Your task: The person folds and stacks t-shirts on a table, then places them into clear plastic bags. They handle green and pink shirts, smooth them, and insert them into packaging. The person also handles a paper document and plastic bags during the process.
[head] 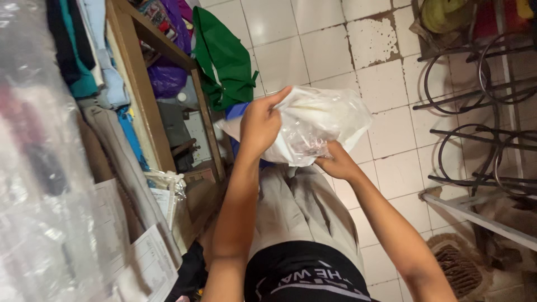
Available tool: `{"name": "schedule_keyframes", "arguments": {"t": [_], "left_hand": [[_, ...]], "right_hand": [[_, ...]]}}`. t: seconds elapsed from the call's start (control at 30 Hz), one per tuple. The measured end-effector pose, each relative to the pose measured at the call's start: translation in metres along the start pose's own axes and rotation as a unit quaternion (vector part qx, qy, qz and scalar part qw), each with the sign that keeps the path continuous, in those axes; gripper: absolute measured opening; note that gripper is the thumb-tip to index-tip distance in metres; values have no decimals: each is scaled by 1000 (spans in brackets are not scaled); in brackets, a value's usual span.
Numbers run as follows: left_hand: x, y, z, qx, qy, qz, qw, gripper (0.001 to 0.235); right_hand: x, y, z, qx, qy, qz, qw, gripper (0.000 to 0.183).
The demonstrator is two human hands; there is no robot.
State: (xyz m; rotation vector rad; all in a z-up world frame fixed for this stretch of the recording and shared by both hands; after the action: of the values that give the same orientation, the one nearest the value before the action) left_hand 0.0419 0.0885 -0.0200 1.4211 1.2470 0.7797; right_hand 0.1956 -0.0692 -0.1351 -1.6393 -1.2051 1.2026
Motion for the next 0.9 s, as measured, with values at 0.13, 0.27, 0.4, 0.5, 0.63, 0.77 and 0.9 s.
{"name": "schedule_keyframes", "arguments": {"t": [0.13,0.27,0.4,0.5,0.63,0.77,0.9], "left_hand": [[38,-10,64,173,-50,41,983,52],[83,-115,137,267,-102,23,958,48],[64,-227,173,239,-133,70,959,51],[70,-242,178,167,-106,121,973,45],[59,-228,182,257,-94,198,941,61],[55,-236,187,218,-162,145,951,58],[51,-260,190,157,-230,119,953,56]], "right_hand": [[-1,86,13,109,19,201,973,42],[30,156,33,326,64,149,931,91],[33,246,42,189,178,261,930,67],[58,261,33,166,191,242,937,68],[43,257,45,250,223,252,908,56],[18,256,104,402,272,320,814,57],[18,264,112,411,259,295,823,48]]}}
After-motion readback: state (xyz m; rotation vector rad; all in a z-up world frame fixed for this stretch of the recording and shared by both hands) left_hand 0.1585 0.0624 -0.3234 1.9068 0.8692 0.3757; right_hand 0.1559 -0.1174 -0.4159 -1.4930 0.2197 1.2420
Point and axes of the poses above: each hand's wrist, its own x-axis towards the middle knuckle, its own z-axis out of the palm, y = z × x, the point moved 10 cm from there along x, towards the middle knuckle, and after that the axes turned 11 degrees about y, right-handed, at the moved point
